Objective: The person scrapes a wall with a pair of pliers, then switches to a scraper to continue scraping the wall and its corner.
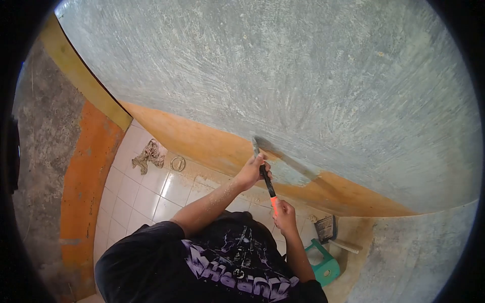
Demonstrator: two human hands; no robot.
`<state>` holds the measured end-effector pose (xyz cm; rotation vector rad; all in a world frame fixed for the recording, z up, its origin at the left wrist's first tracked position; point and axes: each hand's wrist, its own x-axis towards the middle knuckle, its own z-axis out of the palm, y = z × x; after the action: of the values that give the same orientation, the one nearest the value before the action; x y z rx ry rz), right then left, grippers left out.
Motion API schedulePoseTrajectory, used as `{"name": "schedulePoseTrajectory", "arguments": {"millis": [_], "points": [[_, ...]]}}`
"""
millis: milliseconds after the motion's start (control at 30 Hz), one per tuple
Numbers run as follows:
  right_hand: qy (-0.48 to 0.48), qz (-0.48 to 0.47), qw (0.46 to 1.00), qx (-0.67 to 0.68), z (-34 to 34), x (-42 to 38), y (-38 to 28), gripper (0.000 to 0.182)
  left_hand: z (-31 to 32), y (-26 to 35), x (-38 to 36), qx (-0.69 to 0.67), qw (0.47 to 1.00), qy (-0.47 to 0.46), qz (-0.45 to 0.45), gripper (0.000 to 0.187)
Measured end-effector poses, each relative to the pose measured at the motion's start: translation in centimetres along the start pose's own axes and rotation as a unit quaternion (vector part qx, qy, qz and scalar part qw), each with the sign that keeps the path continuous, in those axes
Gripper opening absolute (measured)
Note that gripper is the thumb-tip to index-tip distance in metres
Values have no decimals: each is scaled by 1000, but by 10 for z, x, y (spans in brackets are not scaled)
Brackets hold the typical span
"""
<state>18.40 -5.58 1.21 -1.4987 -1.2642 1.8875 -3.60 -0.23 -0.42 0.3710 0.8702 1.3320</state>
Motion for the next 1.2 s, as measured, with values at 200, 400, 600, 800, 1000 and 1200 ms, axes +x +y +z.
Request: {"name": "schedulePoseTrajectory", "arguments": {"millis": [200,400,600,800,1000,1200], "points": [[14,9,998,53,21,0,12,37,-5,-4,0,-23,999,8,27,34],[9,18,999,32,24,0,-1,36,-6,4,-1,-22,999,31,33,34],[21,15,999,28,19,-5,3,37,-4,0,-2,-14,1000,-1,-6,35],[30,5,999,36,26,3,8,36,-16,2,1,8,1000,-1,2,37],[38,19,998,56,18,-11,3,36,-1,-5,2,3,1000,-8,-5,40],[25,1,998,58,44,0,13,35,-17,8,-3,0,1000,17,13,37]]}}
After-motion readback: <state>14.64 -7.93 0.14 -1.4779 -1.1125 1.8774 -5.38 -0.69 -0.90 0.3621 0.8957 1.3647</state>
